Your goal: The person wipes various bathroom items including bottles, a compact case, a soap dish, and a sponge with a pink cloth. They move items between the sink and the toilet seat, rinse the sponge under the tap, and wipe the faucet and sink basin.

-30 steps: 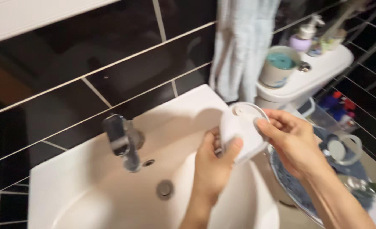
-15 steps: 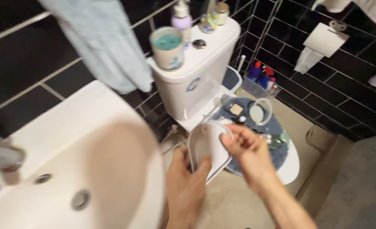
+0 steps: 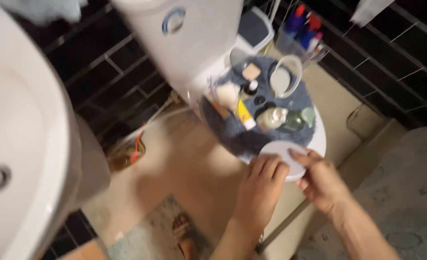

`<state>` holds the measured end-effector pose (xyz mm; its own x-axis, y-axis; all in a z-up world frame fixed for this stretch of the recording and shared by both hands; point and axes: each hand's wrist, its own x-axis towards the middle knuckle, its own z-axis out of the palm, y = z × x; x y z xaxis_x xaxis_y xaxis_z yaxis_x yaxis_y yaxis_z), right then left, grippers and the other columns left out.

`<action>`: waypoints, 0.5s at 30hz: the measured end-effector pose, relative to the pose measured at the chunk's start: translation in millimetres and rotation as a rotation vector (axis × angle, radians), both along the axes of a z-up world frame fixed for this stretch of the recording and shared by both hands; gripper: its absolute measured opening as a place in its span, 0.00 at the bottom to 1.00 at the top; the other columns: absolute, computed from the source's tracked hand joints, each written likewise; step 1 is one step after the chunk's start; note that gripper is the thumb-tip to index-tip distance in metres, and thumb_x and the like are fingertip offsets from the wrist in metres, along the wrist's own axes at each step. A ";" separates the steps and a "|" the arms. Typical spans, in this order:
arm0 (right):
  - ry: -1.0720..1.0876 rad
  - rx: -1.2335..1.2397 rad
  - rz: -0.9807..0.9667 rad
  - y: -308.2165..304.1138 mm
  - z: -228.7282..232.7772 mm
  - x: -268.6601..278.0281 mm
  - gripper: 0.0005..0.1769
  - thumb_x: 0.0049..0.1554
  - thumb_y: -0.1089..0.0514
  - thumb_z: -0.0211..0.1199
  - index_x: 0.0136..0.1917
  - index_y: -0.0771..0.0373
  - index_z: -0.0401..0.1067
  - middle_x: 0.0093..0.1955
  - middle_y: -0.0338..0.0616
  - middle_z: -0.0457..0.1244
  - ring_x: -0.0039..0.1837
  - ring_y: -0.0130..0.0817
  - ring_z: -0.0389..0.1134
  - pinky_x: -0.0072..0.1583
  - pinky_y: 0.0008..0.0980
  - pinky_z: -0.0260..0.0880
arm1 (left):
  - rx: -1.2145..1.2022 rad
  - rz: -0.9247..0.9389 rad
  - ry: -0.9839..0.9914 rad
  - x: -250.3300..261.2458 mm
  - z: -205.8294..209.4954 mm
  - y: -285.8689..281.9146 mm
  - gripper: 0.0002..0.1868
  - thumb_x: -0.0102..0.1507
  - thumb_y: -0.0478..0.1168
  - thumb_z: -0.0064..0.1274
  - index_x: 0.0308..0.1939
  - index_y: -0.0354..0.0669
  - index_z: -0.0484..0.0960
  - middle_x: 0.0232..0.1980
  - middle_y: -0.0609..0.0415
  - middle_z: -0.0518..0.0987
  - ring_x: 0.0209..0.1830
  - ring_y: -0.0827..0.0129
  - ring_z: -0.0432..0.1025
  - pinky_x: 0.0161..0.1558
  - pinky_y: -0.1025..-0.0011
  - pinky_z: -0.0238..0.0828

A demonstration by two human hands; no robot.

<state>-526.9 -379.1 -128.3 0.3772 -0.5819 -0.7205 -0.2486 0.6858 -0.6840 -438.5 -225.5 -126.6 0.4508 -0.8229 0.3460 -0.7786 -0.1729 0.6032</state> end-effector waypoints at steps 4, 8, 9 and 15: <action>-0.012 0.013 -0.025 -37.0 -59.3 -18.9 0.19 0.57 0.57 0.64 0.62 0.62 0.72 0.54 0.39 0.70 0.51 0.28 0.72 0.50 0.29 0.76 | 0.044 0.000 -0.020 1.0 -30.0 -27.0 0.18 0.59 0.34 0.51 0.54 0.41 0.76 0.61 0.48 0.76 0.67 0.54 0.69 0.64 0.55 0.66; -0.005 0.034 -0.054 -65.7 -136.4 -16.9 0.18 0.59 0.59 0.64 0.63 0.59 0.70 0.53 0.39 0.69 0.52 0.34 0.71 0.47 0.36 0.73 | 0.069 0.086 0.156 4.0 -61.9 -24.9 0.19 0.62 0.33 0.51 0.58 0.39 0.76 0.63 0.44 0.76 0.66 0.49 0.67 0.63 0.56 0.65; -0.004 0.037 -0.054 -70.6 -154.9 -17.5 0.18 0.60 0.59 0.64 0.63 0.56 0.68 0.53 0.39 0.68 0.51 0.36 0.70 0.45 0.39 0.71 | 0.059 0.100 0.182 3.1 -70.2 -22.1 0.19 0.62 0.33 0.51 0.58 0.39 0.76 0.63 0.43 0.75 0.66 0.48 0.67 0.63 0.56 0.65; -0.132 0.049 -0.073 -92.3 -243.6 -20.7 0.16 0.60 0.58 0.62 0.61 0.59 0.73 0.52 0.40 0.69 0.51 0.33 0.71 0.46 0.34 0.74 | 0.101 0.203 0.244 3.7 -118.8 6.7 0.21 0.62 0.31 0.50 0.60 0.39 0.75 0.62 0.44 0.75 0.64 0.48 0.68 0.63 0.57 0.65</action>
<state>-547.6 -471.4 -372.0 0.4287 -0.5764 -0.6957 -0.1067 0.7324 -0.6725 -434.8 -218.8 -245.4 0.6689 -0.7321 0.1288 -0.5564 -0.3781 0.7399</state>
